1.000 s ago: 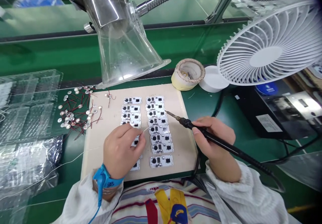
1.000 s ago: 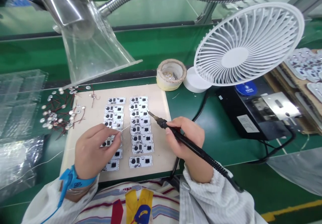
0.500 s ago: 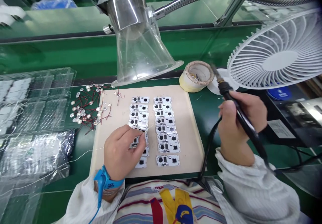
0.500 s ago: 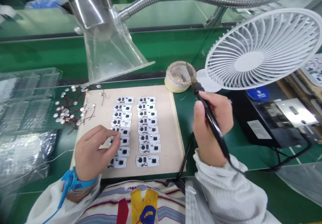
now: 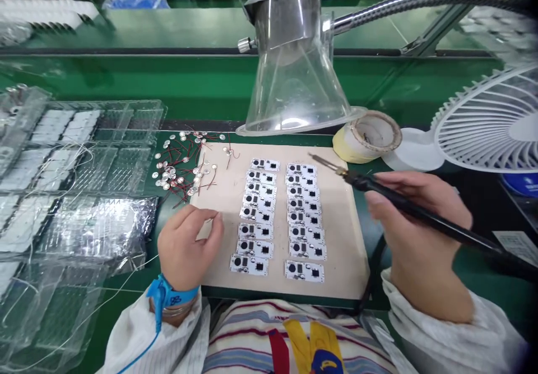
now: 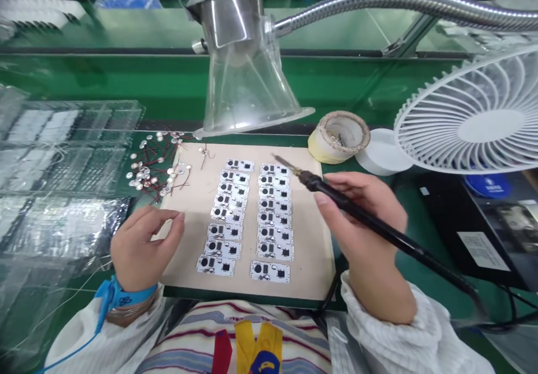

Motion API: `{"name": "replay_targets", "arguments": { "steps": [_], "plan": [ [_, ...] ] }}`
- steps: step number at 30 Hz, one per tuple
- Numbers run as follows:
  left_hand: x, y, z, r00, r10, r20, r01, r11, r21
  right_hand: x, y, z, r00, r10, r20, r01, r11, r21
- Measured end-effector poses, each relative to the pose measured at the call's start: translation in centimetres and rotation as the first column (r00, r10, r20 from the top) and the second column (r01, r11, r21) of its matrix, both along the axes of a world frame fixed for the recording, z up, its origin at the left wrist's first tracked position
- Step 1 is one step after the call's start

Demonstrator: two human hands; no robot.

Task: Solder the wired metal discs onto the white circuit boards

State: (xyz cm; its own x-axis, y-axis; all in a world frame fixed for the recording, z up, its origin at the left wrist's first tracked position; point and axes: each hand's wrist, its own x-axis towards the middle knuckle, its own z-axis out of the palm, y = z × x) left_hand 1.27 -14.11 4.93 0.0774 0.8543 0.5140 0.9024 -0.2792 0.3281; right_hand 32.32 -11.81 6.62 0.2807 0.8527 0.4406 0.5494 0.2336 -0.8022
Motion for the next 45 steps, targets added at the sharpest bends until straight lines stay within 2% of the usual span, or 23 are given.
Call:
{"name": "replay_targets", "arguments": {
  "steps": [3,5,9,11,13,19,25,33,38,45],
  "plan": [
    [-0.3,0.6,-0.3,0.998,0.041,-0.038,-0.040,0.999,0.022,-2.2,1.5,0.4,0.985,0.170,-0.031,-0.172,0.980,-0.100],
    [-0.3,1.1,-0.4,0.996,0.067,-0.058,-0.065,0.997,0.033,-3.3,3.0,0.3,0.972,0.235,-0.020,-0.235,0.961,-0.147],
    [-0.5,2.0,-0.8,0.995,0.087,-0.044,-0.085,0.996,0.033,-4.7,5.8,-0.3,0.930,0.359,-0.083,-0.368,0.914,-0.171],
    [-0.7,2.0,-0.9,0.997,0.077,-0.011,-0.076,0.996,0.035,-5.3,6.6,-0.7,0.887,0.428,-0.174,-0.456,0.872,-0.179],
    [-0.9,1.7,-1.0,0.998,0.054,0.019,-0.055,0.998,0.034,-5.9,6.9,-1.0,0.863,0.459,-0.212,-0.494,0.854,-0.161],
    [-1.2,0.5,-1.0,0.997,0.020,0.079,-0.019,1.000,-0.021,-7.0,6.3,-2.4,0.866,0.471,-0.171,-0.475,0.880,0.016],
    [-1.3,0.2,-1.4,0.993,0.025,0.118,-0.019,0.999,-0.048,-6.7,6.4,-2.9,0.908,0.384,-0.168,-0.362,0.921,0.147],
    [-1.4,-0.4,-1.3,0.988,0.014,0.152,-0.003,0.998,-0.069,-6.8,5.8,-3.1,0.855,0.498,-0.144,-0.506,0.862,-0.028],
    [-1.3,-0.6,-1.3,0.988,0.032,0.148,-0.020,0.997,-0.081,-7.0,5.6,-3.5,0.856,0.496,-0.144,-0.511,0.853,-0.103],
    [-1.4,-0.5,-1.4,0.988,0.033,0.149,-0.020,0.996,-0.084,-7.7,5.5,-2.8,0.878,0.472,-0.082,-0.479,0.865,-0.151]
  ]
}}
